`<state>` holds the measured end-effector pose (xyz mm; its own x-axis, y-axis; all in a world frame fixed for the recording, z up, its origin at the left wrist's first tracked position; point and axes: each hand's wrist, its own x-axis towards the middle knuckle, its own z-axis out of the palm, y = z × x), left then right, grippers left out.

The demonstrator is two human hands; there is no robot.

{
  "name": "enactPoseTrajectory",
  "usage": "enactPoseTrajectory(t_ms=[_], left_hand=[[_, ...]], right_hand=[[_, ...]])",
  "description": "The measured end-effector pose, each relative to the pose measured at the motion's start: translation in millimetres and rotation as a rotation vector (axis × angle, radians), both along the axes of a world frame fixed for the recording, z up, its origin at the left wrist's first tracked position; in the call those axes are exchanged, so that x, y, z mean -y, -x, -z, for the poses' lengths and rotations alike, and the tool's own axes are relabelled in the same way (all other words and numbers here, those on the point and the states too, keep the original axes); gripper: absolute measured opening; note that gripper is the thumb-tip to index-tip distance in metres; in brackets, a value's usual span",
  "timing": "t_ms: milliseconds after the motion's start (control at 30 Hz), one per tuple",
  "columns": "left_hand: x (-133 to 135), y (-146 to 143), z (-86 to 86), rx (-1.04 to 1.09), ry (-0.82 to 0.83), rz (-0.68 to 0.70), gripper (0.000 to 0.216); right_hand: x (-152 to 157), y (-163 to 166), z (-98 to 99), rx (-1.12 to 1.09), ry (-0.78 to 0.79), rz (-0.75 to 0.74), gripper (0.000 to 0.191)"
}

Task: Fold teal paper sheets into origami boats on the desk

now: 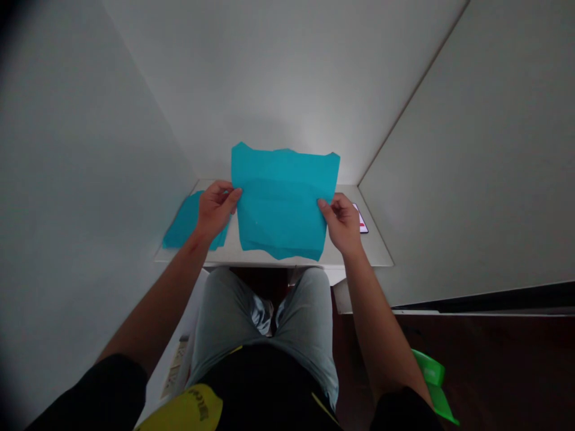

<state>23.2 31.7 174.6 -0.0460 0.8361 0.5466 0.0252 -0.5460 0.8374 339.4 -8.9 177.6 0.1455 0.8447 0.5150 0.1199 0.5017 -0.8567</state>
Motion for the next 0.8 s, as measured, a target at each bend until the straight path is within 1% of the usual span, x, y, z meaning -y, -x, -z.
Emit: enactPoseTrajectory(t_ms=[167, 333, 400, 467, 533, 633, 733, 800], left_hand=[[8, -1, -12.4, 0.009, -0.030, 0.020, 0.042], [12, 4, -21.5, -0.012, -0.005, 0.102, 0.041], [14, 6, -22.3, -0.038, 0.032, 0.179, 0.045], [15, 8, -21.0, -0.088, 0.098, 0.279, 0.050], [16, 9, -18.1, -0.142, 0.163, 0.351, 0.057], [16, 9, -11.3, -0.191, 0.218, 0.408, 0.059], [12, 8, -2.7, -0.173, 0.261, 0.450, 0.061], [8, 9, 3.1, -0.152, 0.296, 0.453, 0.060]], right_hand=[[9, 0, -12.5, 0.038, -0.001, -0.010, 0.047], [16, -3, -19.3, 0.050, 0.004, -0.020, 0.048], [17, -3, -20.4, 0.040, 0.015, -0.036, 0.048], [17, -4, -21.0, 0.032, 0.025, -0.057, 0.048], [17, -6, -21.4, 0.029, 0.033, -0.070, 0.048], [17, -10, -21.1, 0.043, 0.052, -0.087, 0.047], [16, -16, -17.0, 0.055, 0.091, -0.128, 0.047], [14, -19, -11.7, 0.050, 0.120, -0.162, 0.045]])
